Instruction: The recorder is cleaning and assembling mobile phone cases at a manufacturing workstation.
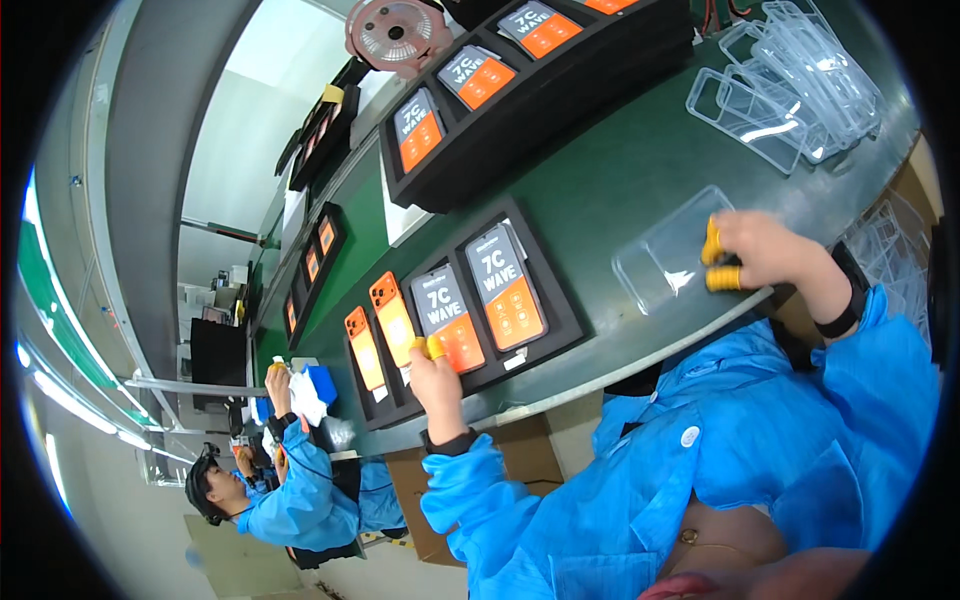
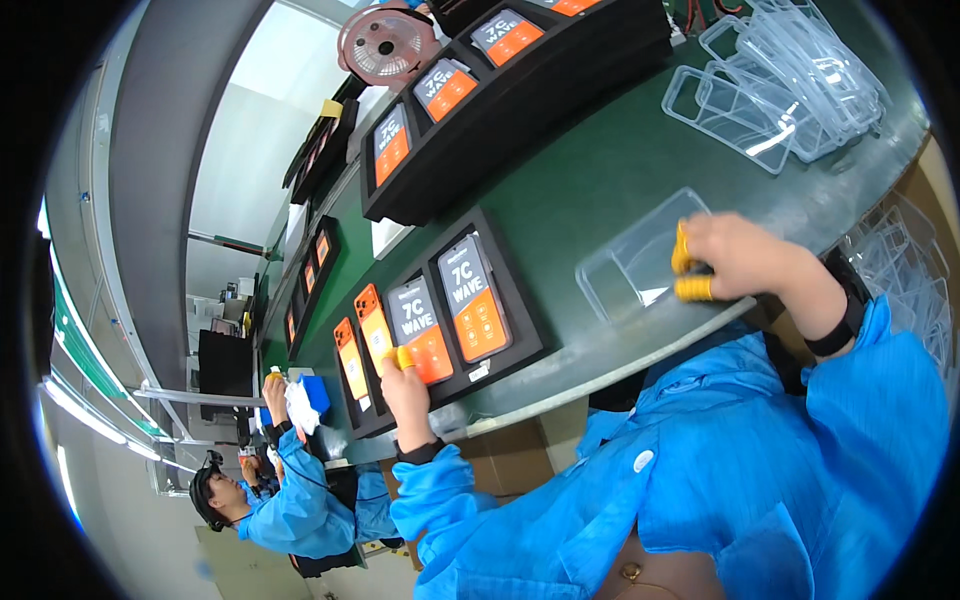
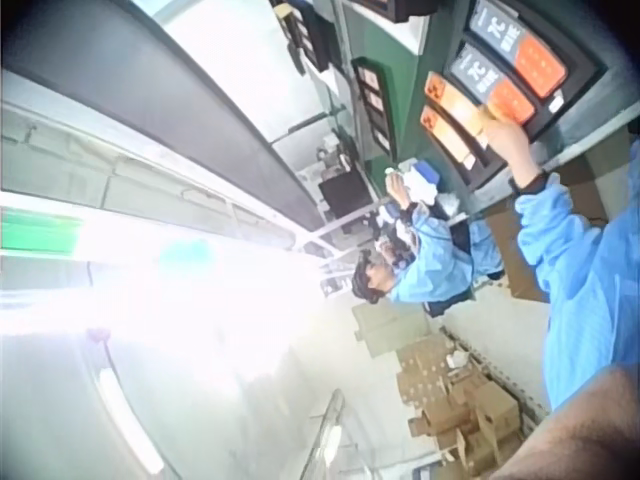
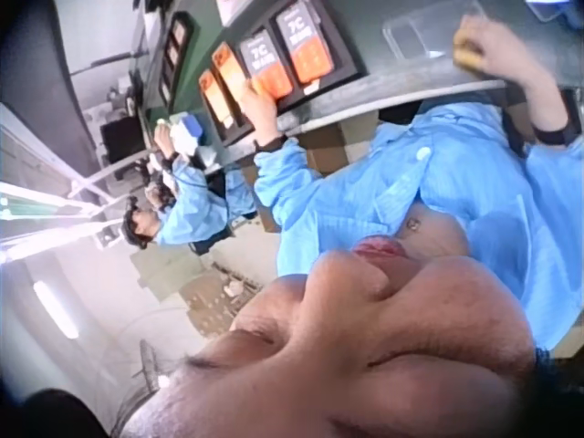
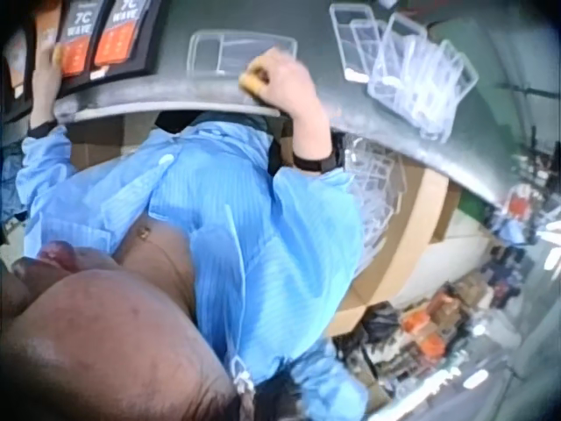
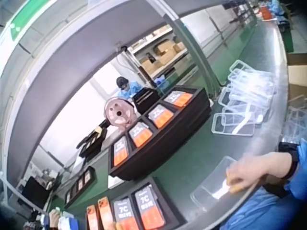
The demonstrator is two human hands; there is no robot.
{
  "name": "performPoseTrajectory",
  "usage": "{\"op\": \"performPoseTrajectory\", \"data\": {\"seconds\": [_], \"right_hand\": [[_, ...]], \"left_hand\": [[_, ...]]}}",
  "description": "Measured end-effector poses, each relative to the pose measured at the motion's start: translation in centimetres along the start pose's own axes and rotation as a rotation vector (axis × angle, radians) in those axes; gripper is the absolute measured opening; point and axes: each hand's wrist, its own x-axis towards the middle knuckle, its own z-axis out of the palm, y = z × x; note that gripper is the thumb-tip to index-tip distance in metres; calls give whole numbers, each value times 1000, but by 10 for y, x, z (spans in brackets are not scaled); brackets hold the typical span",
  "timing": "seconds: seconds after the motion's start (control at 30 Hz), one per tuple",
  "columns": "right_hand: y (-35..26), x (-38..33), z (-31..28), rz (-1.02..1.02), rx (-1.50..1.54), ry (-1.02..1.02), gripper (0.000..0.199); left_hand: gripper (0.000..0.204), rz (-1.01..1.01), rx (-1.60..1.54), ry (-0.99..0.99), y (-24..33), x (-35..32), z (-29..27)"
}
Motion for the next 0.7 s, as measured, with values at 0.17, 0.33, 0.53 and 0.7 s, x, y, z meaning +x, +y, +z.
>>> {"op": "performPoseTrajectory", "data": {"seconds": [0.17, 0.33, 0.53, 0.7], "right_hand": [[3, -14, 20, 8, -5, 140, 24], [1, -8, 22, -4, -1, 165, 23], [0, -16, 22, 7, -1, 172, 23], [-9, -19, 3, 54, 69, 122, 29]], "left_hand": [[27, 175, 113, 385, -15, 46, -3], [36, -156, -130, -20, -103, 103, 29], [24, -367, -958, -251, -79, 108, -5], [31, -229, -942, -245, -34, 83, -39]]}}
